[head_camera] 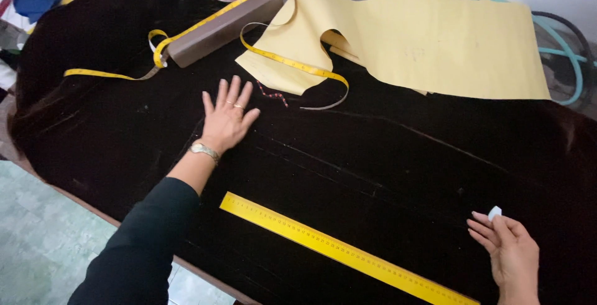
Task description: The person measures a black fabric on a table using a yellow ruler and a white marking tool. They draw straight lines and mark points on the fabric, then place a paper pattern on top to trace its outline.
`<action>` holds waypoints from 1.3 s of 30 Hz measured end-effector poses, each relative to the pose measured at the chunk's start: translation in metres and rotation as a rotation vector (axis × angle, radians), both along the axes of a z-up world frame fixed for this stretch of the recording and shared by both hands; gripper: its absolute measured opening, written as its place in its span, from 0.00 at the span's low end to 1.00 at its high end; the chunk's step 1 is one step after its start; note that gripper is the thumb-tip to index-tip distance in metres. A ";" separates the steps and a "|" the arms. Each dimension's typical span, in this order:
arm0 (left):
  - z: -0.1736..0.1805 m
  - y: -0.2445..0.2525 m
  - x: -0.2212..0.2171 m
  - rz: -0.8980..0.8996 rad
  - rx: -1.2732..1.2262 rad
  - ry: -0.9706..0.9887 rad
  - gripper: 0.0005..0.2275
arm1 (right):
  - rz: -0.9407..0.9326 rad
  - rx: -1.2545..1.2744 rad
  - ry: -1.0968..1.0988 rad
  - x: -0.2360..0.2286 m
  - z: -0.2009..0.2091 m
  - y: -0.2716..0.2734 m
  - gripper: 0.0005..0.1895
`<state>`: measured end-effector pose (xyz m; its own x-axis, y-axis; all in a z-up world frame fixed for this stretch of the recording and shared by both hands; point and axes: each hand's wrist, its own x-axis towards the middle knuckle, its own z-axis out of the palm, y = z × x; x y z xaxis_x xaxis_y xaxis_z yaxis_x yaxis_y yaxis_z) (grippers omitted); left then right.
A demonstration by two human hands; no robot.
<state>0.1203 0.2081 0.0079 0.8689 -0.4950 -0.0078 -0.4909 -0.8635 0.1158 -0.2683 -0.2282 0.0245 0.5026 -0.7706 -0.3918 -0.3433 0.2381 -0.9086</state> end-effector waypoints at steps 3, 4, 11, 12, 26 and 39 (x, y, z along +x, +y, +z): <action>0.008 -0.013 -0.020 -0.155 -0.003 -0.085 0.29 | 0.026 -0.017 -0.014 0.004 0.010 0.008 0.07; 0.018 -0.019 -0.029 -0.218 0.037 -0.020 0.29 | 0.032 -0.030 0.022 0.009 0.023 0.016 0.08; 0.011 -0.018 -0.035 -0.194 0.054 0.040 0.29 | 0.019 -0.136 -0.075 -0.006 -0.026 -0.011 0.10; 0.008 -0.015 -0.030 -0.173 0.051 0.009 0.29 | 0.071 -0.053 -0.053 -0.008 -0.037 -0.026 0.12; -0.019 0.039 0.020 0.053 -0.079 -0.174 0.28 | -0.030 0.006 0.017 0.012 0.012 0.007 0.07; 0.006 0.020 0.015 0.107 -0.205 -0.088 0.29 | -0.091 0.083 0.112 0.027 0.056 0.023 0.11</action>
